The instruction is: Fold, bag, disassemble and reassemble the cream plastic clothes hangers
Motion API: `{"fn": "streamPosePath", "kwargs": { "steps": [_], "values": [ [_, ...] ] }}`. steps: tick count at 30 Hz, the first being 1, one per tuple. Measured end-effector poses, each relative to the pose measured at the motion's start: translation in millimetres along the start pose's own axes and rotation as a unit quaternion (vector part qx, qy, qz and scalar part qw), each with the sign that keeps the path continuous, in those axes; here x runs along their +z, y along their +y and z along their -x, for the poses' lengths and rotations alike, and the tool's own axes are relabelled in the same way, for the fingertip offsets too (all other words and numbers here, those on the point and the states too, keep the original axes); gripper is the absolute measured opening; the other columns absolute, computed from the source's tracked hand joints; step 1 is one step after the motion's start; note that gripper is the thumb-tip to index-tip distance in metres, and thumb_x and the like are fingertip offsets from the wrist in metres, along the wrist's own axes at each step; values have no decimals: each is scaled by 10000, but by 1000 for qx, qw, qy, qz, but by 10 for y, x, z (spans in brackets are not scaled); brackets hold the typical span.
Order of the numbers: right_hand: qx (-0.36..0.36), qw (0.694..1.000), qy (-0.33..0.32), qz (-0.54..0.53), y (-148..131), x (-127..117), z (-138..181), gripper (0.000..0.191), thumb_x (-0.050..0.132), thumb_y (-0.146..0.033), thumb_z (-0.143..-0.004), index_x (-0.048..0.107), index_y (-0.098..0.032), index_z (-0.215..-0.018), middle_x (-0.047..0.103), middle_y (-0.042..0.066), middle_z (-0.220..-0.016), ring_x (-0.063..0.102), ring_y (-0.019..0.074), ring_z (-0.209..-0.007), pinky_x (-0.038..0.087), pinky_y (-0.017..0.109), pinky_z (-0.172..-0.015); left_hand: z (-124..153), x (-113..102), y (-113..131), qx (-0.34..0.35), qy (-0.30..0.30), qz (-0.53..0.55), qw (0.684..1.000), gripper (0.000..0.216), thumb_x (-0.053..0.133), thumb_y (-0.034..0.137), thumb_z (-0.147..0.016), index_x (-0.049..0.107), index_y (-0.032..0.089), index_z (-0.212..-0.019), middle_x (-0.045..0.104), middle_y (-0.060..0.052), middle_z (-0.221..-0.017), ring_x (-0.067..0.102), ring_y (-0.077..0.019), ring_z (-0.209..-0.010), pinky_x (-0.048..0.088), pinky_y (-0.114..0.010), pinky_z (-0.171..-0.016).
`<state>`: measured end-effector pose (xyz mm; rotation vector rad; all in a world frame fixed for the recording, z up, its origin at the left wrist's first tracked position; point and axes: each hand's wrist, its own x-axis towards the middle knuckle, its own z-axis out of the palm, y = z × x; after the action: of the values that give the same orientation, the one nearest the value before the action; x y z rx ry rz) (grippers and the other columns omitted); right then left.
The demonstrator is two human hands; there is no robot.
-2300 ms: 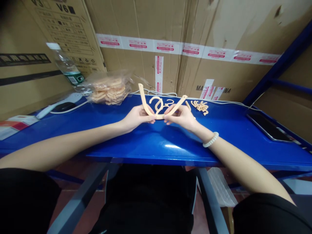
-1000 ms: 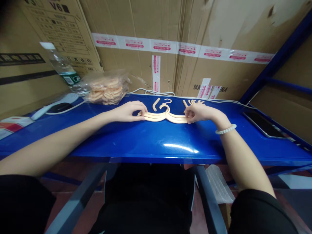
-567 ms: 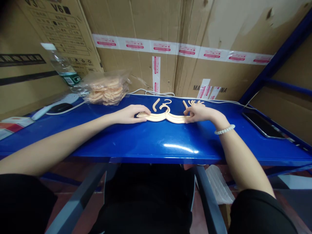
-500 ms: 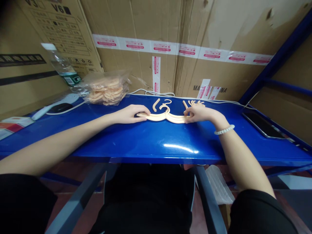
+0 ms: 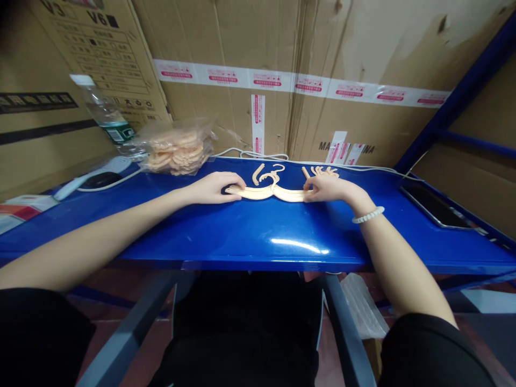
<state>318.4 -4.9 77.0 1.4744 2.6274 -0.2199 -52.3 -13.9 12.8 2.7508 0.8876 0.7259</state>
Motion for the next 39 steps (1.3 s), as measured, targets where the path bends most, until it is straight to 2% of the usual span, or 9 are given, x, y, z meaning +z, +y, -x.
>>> {"fn": "streamPosePath", "kwargs": {
  "steps": [3, 9, 15, 18, 21, 25, 30, 33, 39],
  "values": [
    [-4, 1000, 6, 9, 11, -5, 9, 451, 634, -495, -818, 734, -170, -1115, 736, 64, -822, 667, 246, -742, 408, 325, -647, -9, -7, 31, -11, -3, 20, 1000, 295, 651, 452, -872, 647, 188, -1002, 741, -80, -1059, 686, -236, -947, 489, -315, -834],
    [13, 1000, 19, 7, 7, -53, 34, 425, 678, -484, -811, 753, -173, -1091, 726, 57, -788, 646, 227, -684, 404, 319, -614, -23, 12, 33, 17, 1, 45, 999, 226, 629, 408, -877, 598, 190, -826, 743, -93, -1091, 681, -230, -986, 484, -330, -897],
    [82, 985, 153, 4, -27, -89, 53, 261, 660, -423, -827, 728, -171, -834, 686, 71, -707, 623, 230, -650, 415, 340, -616, -22, 49, 27, -1, 15, 67, 998, 289, 671, 456, -858, 649, 184, -955, 749, -91, -1100, 695, -240, -1009, 496, -324, -897],
    [97, 971, 219, -17, -25, -73, 48, 243, 622, -396, -850, 702, -172, -801, 673, 75, -662, 623, 233, -632, 431, 351, -629, -23, 80, 23, -19, 35, 83, 996, 294, 655, 460, -879, 669, 179, -965, 753, -90, -1094, 697, -233, -1010, 498, -318, -901],
    [95, 963, 248, -35, -42, -68, 57, 263, 603, -399, -876, 701, -169, -794, 668, 87, -632, 634, 248, -628, 445, 367, -639, -21, 121, -13, -56, 73, 92, 992, 297, 592, 455, -926, 689, 179, -975, 755, -83, -1055, 691, -217, -950, 502, -314, -866],
    [114, 963, 240, -46, -105, -88, 79, 279, 616, -405, -901, 709, -165, -793, 663, 82, -595, 638, 249, -592, 462, 375, -644, -18, 176, -112, -82, 95, 74, 989, 354, 510, 481, -974, 694, 179, -1004, 749, -95, -1055, 686, -239, -971, 510, -363, -914],
    [152, 967, 201, -43, -157, -80, 66, 243, 636, -338, -911, 707, -162, -758, 647, 36, -541, 641, 213, -559, 466, 324, -625, -44, 224, -181, -66, 50, 29, 996, 494, 400, 530, -1020, 625, 174, -1278, 674, -143, -1352, 610, -291, -1266, 440, -466, -1129],
    [165, 968, 185, -46, -156, -68, 47, 230, 648, -321, -917, 704, -161, -761, 652, 24, -542, 638, 197, -548, 456, 298, -596, -61, 237, -173, -59, 21, 27, 998, 564, 336, 551, -1045, 581, 157, -1364, 633, -157, -1426, 578, -296, -1330, 420, -477, -1162],
    [181, 971, 152, -39, -108, -43, 16, 237, 693, -338, -919, 707, -164, -759, 677, 25, -581, 636, 185, -526, 435, 287, -547, -58, 252, -184, -57, 13, 32, 998, 590, 301, 575, -1061, 577, 170, -1390, 621, -142, -1453, 560, -291, -1357, 402, -490, -1179]
  ]
}}
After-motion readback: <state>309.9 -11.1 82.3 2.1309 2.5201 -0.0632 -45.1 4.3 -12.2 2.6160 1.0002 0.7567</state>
